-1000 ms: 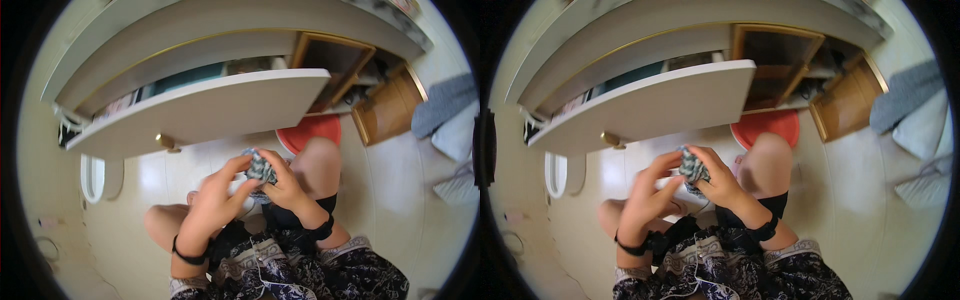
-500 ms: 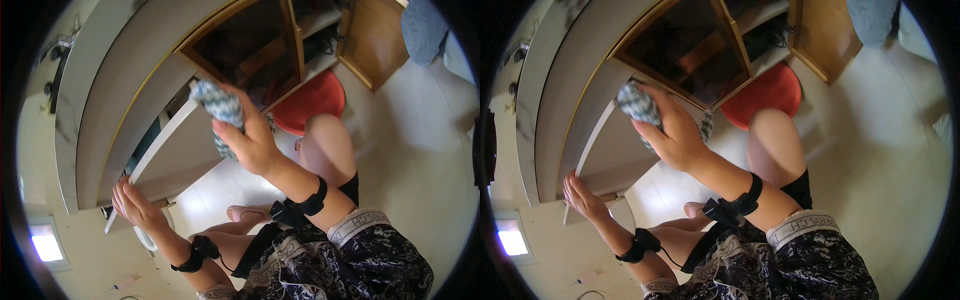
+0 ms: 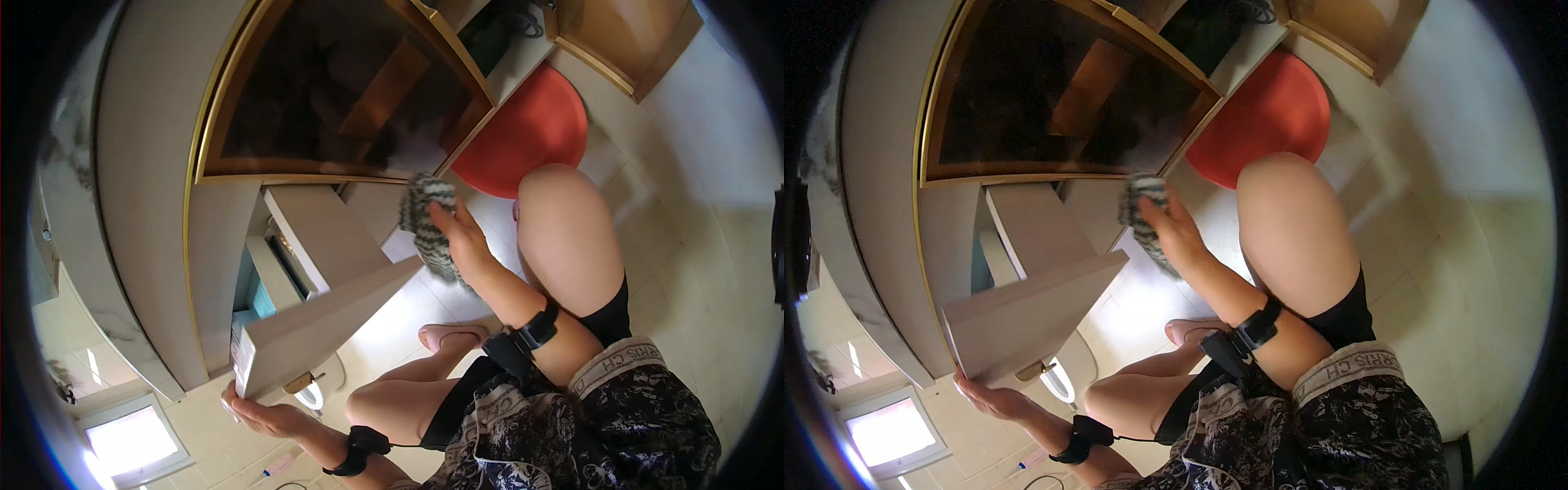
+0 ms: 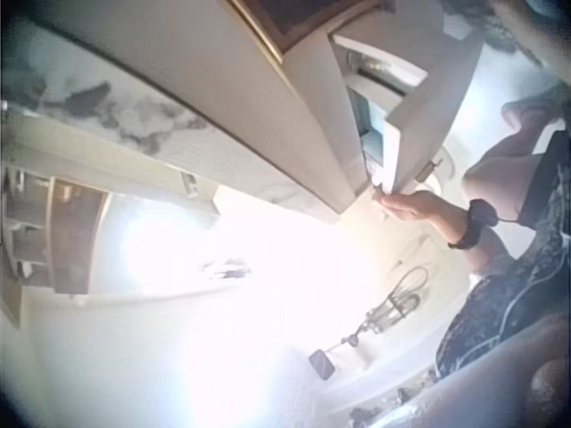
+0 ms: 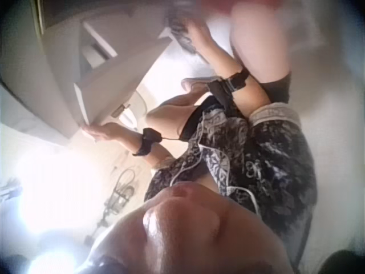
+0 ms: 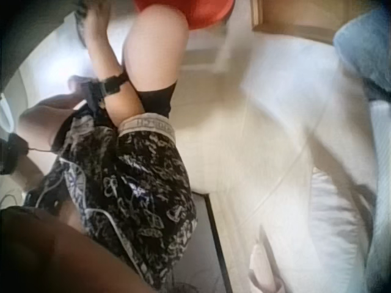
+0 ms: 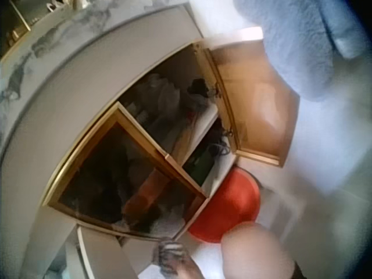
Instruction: The person wipes the exterior and interior of bathroom cabinet drawers and doors with a cloth, then removes and wipes a wooden organizer and a plastic bin.
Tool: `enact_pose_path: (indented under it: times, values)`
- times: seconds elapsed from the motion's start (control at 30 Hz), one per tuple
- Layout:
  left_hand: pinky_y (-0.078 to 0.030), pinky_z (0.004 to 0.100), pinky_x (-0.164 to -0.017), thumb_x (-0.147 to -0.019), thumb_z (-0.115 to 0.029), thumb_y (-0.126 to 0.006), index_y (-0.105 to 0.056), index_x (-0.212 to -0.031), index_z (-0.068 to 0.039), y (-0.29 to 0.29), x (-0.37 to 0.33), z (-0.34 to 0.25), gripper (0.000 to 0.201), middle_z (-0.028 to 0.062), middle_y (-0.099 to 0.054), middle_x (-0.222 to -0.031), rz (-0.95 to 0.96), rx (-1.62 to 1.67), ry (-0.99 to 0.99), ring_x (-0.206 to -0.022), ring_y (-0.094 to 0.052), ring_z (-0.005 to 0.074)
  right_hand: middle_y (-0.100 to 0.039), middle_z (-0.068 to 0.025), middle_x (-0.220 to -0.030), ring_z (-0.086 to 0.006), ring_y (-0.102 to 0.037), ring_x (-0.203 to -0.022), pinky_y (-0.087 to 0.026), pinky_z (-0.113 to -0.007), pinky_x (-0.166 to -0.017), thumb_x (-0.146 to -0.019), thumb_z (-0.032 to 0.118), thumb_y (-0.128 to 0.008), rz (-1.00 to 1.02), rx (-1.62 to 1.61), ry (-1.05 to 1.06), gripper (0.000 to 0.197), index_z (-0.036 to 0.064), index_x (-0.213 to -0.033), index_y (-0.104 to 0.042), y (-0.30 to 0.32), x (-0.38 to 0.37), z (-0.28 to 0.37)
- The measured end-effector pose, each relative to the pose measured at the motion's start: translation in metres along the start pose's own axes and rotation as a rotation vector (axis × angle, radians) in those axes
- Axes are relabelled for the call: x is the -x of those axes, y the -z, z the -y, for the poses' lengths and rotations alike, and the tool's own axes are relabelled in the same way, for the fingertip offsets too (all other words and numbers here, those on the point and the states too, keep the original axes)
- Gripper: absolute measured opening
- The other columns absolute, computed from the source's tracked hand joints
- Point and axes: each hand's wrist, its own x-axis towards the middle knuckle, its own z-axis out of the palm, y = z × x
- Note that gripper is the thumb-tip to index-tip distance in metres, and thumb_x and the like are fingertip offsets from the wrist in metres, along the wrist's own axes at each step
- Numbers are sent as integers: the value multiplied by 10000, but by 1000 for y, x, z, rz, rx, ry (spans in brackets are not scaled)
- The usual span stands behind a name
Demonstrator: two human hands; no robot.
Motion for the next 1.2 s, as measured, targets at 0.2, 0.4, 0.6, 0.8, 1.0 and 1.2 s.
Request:
enact_pose_path:
  times: [0.2, 0.4, 0.6, 0.8, 1.0, 1.2]
  values:
    - [-369, 321, -717, -960, -300, -237, -516, -845, 8, 3, 20, -27, 431, 100, -481, -818, -155, 82, 40, -777, -457, 217, -431, -62, -1335, -174, -397, -1220, -304, -307, -1029, -872, 161, -597, 693, 201, 163, 621, 75, -1417, -311, -56, -9, 62]
    - [-359, 322, -695, -929, -335, -321, -505, -901, -30, 17, 29, -21, 357, 77, -469, -814, -113, 111, -153, -776, -433, 188, -305, -97, -1481, -332, -154, -1397, -132, -475, -1116, -742, 189, -718, 1069, 382, 312, 513, 120, -1235, -594, -33, -22, 39]
    - [-374, 295, -685, -938, -340, -319, -500, -878, -17, 25, 39, -28, 375, 90, -499, -833, 8, 93, -166, -800, -474, 166, -508, -65, -1333, -288, -305, -1333, -263, -436, -1077, -570, -98, -653, 1309, 290, 139, 609, 143, -1130, -668, -20, -4, 69]
    - [-368, 282, -647, -922, -545, -263, -430, -926, -71, 49, 36, -9, 503, 73, -448, -892, 113, -62, -299, -792, -438, 170, -545, -34, -1296, -276, -391, -1262, -300, -401, -1061, -613, -95, -637, 1130, 335, 282, 589, 153, -1147, -657, -28, -9, 56]
    - [-364, 287, -626, -960, -422, -310, -419, -911, -68, 39, 34, -27, 373, 70, -463, -862, 98, -170, -404, -748, -441, 181, -414, -53, -1417, -209, -335, -1329, -280, -312, -1085, -864, 8, -564, 666, 308, -248, 587, 169, -1399, -382, -53, -37, 41]
    - [-369, 319, -644, -955, -361, -347, -427, -929, -63, 45, 35, -18, 309, 67, -461, -831, 91, -98, -394, -747, -439, 190, -419, -92, -1411, -215, -350, -1322, -292, -307, -1076, -859, 12, -583, 656, 465, -81, 569, 99, -1385, -387, -21, -10, 44]
